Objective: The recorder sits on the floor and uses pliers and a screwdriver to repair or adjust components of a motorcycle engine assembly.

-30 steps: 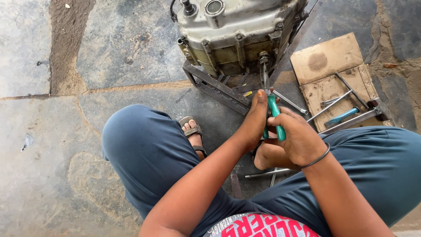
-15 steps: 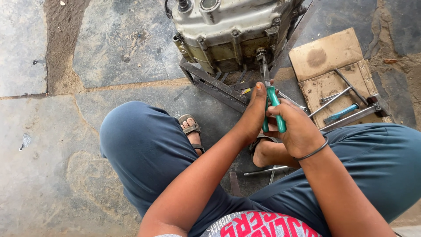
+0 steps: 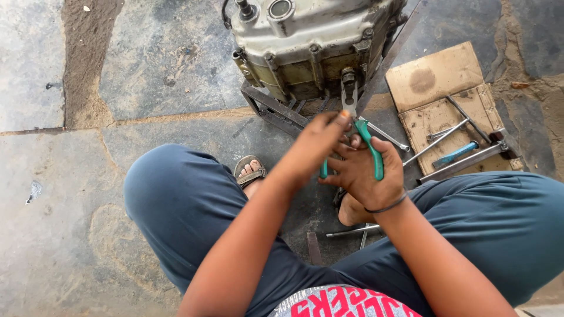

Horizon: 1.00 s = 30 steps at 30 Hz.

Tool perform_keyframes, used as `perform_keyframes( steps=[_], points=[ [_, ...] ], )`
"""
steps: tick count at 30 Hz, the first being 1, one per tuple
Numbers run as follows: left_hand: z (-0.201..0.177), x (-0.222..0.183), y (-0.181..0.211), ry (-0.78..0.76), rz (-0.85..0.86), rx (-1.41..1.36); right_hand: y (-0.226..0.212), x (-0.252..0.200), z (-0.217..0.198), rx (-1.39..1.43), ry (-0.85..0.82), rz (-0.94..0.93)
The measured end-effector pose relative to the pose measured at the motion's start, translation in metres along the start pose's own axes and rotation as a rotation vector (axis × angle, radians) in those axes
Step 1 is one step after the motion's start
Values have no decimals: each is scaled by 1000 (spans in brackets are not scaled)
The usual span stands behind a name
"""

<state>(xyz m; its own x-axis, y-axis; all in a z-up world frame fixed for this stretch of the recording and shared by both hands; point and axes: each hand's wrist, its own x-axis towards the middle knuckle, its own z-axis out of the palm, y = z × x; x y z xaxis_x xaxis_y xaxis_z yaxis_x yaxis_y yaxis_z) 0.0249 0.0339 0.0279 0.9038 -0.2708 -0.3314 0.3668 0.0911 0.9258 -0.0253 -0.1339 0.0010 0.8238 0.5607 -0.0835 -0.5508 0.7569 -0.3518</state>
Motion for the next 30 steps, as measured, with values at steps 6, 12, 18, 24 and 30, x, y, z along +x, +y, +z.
perform_keyframes(
  steps=[6, 12, 18, 24, 30],
  points=[
    [-17, 17, -5, -326, -245, -179, 14, 8, 3, 267, -250, -78],
    [-6, 22, 3, -501, -277, -607, 2, 12, -15, 187, -122, -93],
    [-9, 68, -63, -922, -245, -1079, -18, 6, 7, -194, 203, -39],
    [24, 31, -5, -178, -293, -239, 5, 2, -11, -882, 793, -53],
    [36, 16, 22, -80, -406, -193, -1, -12, 46, -619, 611, 54]
  ],
)
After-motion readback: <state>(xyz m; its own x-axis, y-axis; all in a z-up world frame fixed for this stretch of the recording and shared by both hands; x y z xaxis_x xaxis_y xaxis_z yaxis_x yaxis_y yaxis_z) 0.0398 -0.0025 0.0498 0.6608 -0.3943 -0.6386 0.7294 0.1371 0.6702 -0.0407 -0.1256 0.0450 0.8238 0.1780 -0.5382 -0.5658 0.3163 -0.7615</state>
